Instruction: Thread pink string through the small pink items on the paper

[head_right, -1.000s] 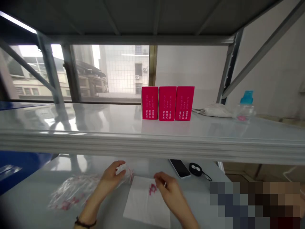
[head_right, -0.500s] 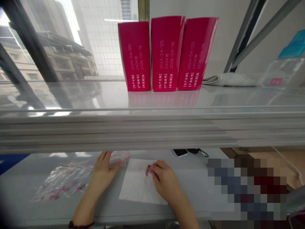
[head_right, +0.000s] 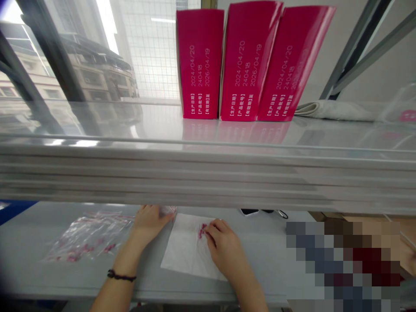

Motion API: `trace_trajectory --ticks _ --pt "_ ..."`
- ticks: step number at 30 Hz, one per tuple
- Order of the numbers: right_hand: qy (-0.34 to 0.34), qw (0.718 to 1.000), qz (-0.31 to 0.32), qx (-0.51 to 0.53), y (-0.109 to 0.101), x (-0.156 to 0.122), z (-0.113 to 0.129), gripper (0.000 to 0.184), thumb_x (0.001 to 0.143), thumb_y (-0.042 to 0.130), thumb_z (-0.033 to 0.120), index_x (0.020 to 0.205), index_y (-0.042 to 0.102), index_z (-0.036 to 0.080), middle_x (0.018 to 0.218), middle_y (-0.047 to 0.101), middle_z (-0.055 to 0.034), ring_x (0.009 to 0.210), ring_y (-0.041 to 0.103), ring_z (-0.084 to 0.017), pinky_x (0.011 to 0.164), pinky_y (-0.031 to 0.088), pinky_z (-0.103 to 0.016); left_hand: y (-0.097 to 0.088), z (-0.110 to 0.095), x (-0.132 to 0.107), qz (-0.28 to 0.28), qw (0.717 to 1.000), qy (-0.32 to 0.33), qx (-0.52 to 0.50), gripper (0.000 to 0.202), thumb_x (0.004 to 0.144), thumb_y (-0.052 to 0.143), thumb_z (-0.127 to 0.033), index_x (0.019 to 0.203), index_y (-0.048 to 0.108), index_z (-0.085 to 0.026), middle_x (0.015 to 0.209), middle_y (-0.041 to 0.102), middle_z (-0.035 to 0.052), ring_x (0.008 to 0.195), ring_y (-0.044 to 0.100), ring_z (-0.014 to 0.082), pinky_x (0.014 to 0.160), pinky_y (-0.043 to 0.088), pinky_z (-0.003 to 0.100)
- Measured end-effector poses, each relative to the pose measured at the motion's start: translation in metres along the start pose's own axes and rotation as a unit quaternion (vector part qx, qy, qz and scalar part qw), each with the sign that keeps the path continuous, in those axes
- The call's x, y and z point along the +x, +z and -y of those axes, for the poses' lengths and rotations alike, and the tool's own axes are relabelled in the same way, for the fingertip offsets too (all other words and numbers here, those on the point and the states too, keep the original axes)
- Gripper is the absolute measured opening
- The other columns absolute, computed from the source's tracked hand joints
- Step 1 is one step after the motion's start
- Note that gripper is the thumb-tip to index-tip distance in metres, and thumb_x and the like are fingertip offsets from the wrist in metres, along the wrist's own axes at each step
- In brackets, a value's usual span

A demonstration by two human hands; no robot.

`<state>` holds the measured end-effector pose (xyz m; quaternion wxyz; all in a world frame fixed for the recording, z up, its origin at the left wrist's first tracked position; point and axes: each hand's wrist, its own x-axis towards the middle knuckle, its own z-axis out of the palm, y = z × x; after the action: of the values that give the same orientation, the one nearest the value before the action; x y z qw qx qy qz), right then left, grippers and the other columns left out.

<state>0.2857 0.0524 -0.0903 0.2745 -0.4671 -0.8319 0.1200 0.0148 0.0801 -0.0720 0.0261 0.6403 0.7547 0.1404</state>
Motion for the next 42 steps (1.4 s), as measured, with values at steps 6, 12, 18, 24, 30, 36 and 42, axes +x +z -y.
trace_trajectory --ticks 6,12,18,24,30,36,42 --pt "0.001 1.000 -0.009 -0.002 0.001 0.000 -0.001 0.022 0.095 0.055 0.012 0.098 0.074 0.022 0.104 0.068 -0.0080 0.099 0.066 -0.023 0.088 0.052 -0.033 0.003 -0.002 0.000 -0.022 1.000 0.003 -0.013 0.051 0.083 0.066 -0.050 0.116 0.065 -0.012 0.126 0.066 0.0207 0.125 0.053 0.0397 0.102 0.041 0.047" --pt "-0.002 1.000 -0.008 0.006 0.000 0.002 0.001 0.020 0.095 0.056 0.012 0.096 0.073 0.023 0.102 0.069 -0.0066 0.098 0.065 -0.023 0.088 0.052 -0.033 0.004 -0.002 0.000 -0.051 0.998 0.007 -0.030 0.051 0.082 0.068 -0.049 0.118 0.064 -0.012 0.127 0.064 0.0208 0.127 0.050 0.0394 0.102 0.041 0.048" --pt "0.000 1.000 -0.007 0.009 0.000 0.003 -0.001 0.018 0.095 0.058 0.013 0.094 0.073 0.022 0.101 0.070 -0.0063 0.097 0.065 -0.023 0.087 0.051 -0.033 -0.005 0.001 0.003 -0.120 0.988 0.040 -0.083 0.044 0.083 0.068 -0.051 0.109 0.069 -0.016 0.115 0.069 0.0158 0.118 0.057 0.0364 0.103 0.042 0.049" --pt "0.008 1.000 -0.014 0.013 0.003 0.005 -0.006 0.020 0.097 0.054 0.015 0.094 0.073 0.021 0.097 0.071 -0.0065 0.094 0.065 -0.023 0.087 0.050 -0.034 -0.028 0.001 -0.034 -0.158 0.942 0.093 -0.282 0.048 0.085 0.070 -0.042 0.128 0.061 -0.022 0.120 0.067 0.0092 0.115 0.061 0.0292 0.101 0.048 0.046" --pt "0.016 0.995 -0.067 0.072 -0.007 0.005 0.001 0.018 0.095 0.054 0.021 0.090 0.071 0.020 0.091 0.070 -0.0065 0.086 0.065 -0.022 0.080 0.050 -0.033 -0.036 -0.001 -0.071 -0.054 0.917 0.142 -0.368 0.058 0.084 0.073 -0.039 0.138 0.057 -0.026 0.136 0.062 0.0104 0.127 0.057 0.0303 0.111 0.042 0.051" --pt "-0.001 0.972 -0.113 0.205 -0.042 0.000 0.051 0.015 0.097 0.060 0.031 0.091 0.070 0.022 0.086 0.068 -0.0042 0.073 0.061 -0.017 0.067 0.048 -0.027 -0.029 -0.014 -0.080 -0.009 0.891 0.200 -0.407 0.059 0.081 0.078 -0.032 0.137 0.059 -0.029 0.139 0.061 0.0102 0.131 0.053 0.0304 0.114 0.037 0.052" --pt "-0.043 0.975 -0.082 0.201 -0.045 0.001 0.088 0.015 0.098 0.057 0.023 0.094 0.072 0.024 0.092 0.070 -0.0046 0.082 0.065 -0.018 0.075 0.051 -0.028 -0.026 -0.025 -0.086 -0.014 0.882 0.218 -0.417 0.063 0.076 0.081 -0.024 0.135 0.060 -0.031 0.135 0.063 0.0074 0.131 0.052 0.0299 0.114 0.039 0.050"
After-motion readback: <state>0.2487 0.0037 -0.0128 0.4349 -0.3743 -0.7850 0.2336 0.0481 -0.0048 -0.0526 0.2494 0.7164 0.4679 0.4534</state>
